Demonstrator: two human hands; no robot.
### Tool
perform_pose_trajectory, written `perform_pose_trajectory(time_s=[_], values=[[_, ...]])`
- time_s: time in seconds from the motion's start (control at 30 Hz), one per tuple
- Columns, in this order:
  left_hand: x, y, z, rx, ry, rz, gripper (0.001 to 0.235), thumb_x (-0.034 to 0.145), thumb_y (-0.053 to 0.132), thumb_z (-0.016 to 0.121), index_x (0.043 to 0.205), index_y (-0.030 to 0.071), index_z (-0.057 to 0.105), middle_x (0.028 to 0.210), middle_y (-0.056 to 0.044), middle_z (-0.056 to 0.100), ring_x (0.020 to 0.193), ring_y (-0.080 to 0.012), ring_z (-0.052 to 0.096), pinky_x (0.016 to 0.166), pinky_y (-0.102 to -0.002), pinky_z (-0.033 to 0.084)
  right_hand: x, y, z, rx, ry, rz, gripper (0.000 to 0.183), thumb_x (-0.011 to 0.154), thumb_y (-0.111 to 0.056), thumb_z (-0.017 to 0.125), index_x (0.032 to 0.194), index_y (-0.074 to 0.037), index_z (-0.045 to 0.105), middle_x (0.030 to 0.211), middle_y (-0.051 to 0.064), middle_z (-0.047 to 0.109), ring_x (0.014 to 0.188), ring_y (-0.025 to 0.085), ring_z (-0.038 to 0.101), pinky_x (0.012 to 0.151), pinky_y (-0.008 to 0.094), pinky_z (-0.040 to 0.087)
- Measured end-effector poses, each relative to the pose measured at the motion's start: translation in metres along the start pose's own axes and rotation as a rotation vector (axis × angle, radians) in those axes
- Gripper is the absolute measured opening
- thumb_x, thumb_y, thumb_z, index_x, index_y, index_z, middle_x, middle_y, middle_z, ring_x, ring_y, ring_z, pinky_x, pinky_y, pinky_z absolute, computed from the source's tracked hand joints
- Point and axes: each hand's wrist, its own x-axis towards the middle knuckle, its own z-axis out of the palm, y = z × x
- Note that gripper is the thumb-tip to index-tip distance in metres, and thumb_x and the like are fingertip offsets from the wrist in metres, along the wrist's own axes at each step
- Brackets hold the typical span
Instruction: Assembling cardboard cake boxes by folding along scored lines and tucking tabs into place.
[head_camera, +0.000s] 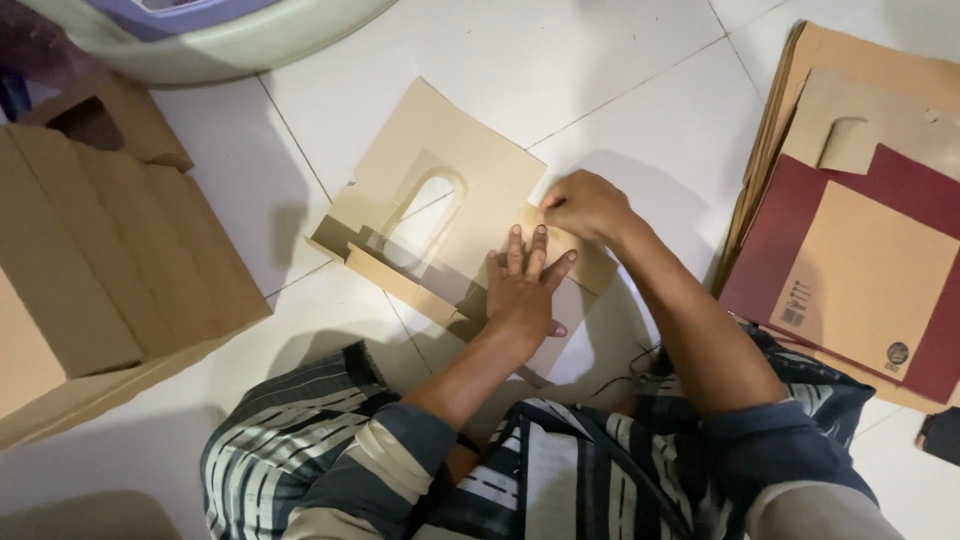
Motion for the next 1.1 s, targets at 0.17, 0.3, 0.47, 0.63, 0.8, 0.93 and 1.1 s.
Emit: perform_pose_trajectory(time_s=[0.17,0.3,0.47,0.63,0.8,0.93,1.1], values=[[0.003,0.0,0.004,0.022,0.026,-0.004,0.102,0.088,0.056,0.065,0.16,0.033,-0.004,0.165,-0.014,-0.02,0.147,-0.0469,-0.021,0.116,-0.065,0.003,-0.022,0.024,-0.002,-0.047,-0.016,0.019,0.03,0.072,-0.03,0.065,0.095,-0.02,0.081,0.101,0.015,0.075,0.104,0.041,0.067,0.086,0.048,0.054],[-0.002,-0.001,0.003,-0.06,0.073,0.024,0.1,0.087,0.05,0.069,0.16,0.029,0.003,0.165,-0.016,-0.016,0.148,-0.0463,-0.019,0.116,-0.066,0.002,-0.039,0.037,-0.004,-0.008,-0.027,0.046,0.032,0.074,-0.03,0.067,0.096,-0.013,0.081,0.104,0.02,0.073,0.103,0.043,0.067,0.083,0.048,0.054],[-0.004,-0.004,0.004,-0.233,0.185,0.075,0.093,0.089,0.035,0.071,0.16,0.02,0.013,0.164,-0.022,-0.006,0.151,-0.0446,-0.007,0.117,-0.065,0.008,-0.029,0.048,0.006,0.043,0.171,0.056,0.03,0.078,-0.028,0.07,0.101,-0.01,0.078,0.099,0.018,0.072,0.099,0.039,0.068,0.081,0.047,0.055],[-0.009,-0.009,-0.004,-0.533,0.326,0.168,0.076,0.093,0.014,0.065,0.155,0.002,0.023,0.16,-0.033,0.001,0.15,-0.0474,0.007,0.115,-0.059,0.031,-0.031,-0.002,0.003,0.173,0.435,-0.022,0.049,0.082,-0.026,0.076,0.124,-0.004,0.066,0.108,0.018,0.063,0.11,0.039,0.063,0.092,0.047,0.054],[0.058,-0.034,0.031,-0.359,0.525,-0.189,0.086,0.083,0.019,0.076,0.15,-0.002,0.027,0.15,-0.025,0.023,0.132,-0.0399,0.035,0.101,-0.05,0.041,-0.027,-0.031,0.001,0.13,0.379,0.048,0.065,0.075,-0.032,0.082,0.133,-0.014,0.058,0.127,0.011,0.045,0.127,0.033,0.047,0.103,0.044,0.048],[0.013,-0.034,-0.002,-0.336,0.387,-0.289,0.09,0.092,0.038,0.066,0.156,0.0,0.017,0.159,-0.024,0.009,0.143,-0.041,0.012,0.108,-0.064,0.02,-0.019,-0.033,0.002,0.189,0.393,0.033,0.057,0.072,-0.024,0.084,0.123,-0.013,0.061,0.126,0.01,0.045,0.127,0.033,0.045,0.106,0.046,0.046],[0.017,-0.034,0.0,-0.254,0.328,-0.308,0.093,0.095,0.047,0.059,0.157,0.002,0.008,0.161,-0.023,0.001,0.144,-0.0414,0.006,0.109,-0.061,0.021,-0.017,-0.026,0.019,0.249,0.463,-0.207,0.043,0.078,-0.015,0.079,0.108,-0.008,0.049,0.107,0.021,0.062,0.111,0.044,0.06,0.092,0.052,0.048]])
